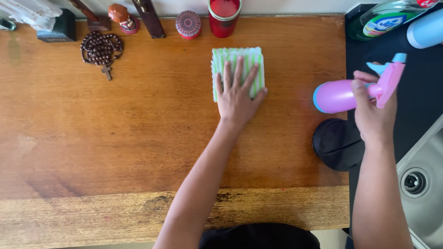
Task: Cleaning a wooden table surface using a spray cleaner and a cloth.
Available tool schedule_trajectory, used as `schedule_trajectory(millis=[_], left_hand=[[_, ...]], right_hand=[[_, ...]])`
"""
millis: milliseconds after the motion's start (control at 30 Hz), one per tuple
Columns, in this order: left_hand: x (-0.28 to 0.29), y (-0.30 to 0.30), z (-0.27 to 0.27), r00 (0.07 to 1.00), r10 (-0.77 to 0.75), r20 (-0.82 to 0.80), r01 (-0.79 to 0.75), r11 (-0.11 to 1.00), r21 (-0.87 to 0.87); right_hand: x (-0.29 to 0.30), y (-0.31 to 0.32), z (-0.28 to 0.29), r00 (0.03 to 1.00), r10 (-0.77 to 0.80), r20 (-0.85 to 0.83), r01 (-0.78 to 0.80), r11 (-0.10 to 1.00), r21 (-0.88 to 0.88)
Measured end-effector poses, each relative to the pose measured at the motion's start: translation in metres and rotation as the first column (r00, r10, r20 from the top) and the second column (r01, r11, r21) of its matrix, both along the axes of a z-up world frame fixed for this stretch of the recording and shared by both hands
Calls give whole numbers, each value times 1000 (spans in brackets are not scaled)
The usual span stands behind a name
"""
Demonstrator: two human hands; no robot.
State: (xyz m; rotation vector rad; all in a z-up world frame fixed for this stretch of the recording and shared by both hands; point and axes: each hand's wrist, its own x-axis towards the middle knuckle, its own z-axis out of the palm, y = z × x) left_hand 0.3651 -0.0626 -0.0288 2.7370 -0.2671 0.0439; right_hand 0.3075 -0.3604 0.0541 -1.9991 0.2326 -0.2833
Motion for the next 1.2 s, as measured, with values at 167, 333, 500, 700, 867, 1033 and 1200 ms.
schedule_trajectory(millis=[167, 333, 500, 700, 867, 1033, 1200], left_hand=[[8, 10, 5, 1000, 10, 18, -10, 1000, 0], [-15, 21, 1, 998, -10, 54, 18, 989, -150], [54, 36, 55, 877, 402, 264, -133, 729, -672], [132, 29, 40, 890, 378, 255, -151, 771, -619], [67, 53, 76, 905, 373, 204, -145, 721, -678], [-28, 88, 101, 897, 406, 173, -178, 692, -700], [-96, 127, 91, 931, 354, 91, -243, 786, -569]], right_hand=[[-14, 23, 60, 963, 110, -244, -183, 935, -302], [-61, 15, 83, 611, 209, -763, -280, 959, 39], [-3, 172, 78, 749, 205, -630, -348, 931, -110], [51, 209, -93, 891, 453, -38, -377, 690, -618], [124, 181, -107, 936, 341, -92, -293, 604, -741], [178, 208, -123, 974, 226, -8, -144, 591, -794], [179, 199, -74, 887, 410, -213, -433, 577, -692]])
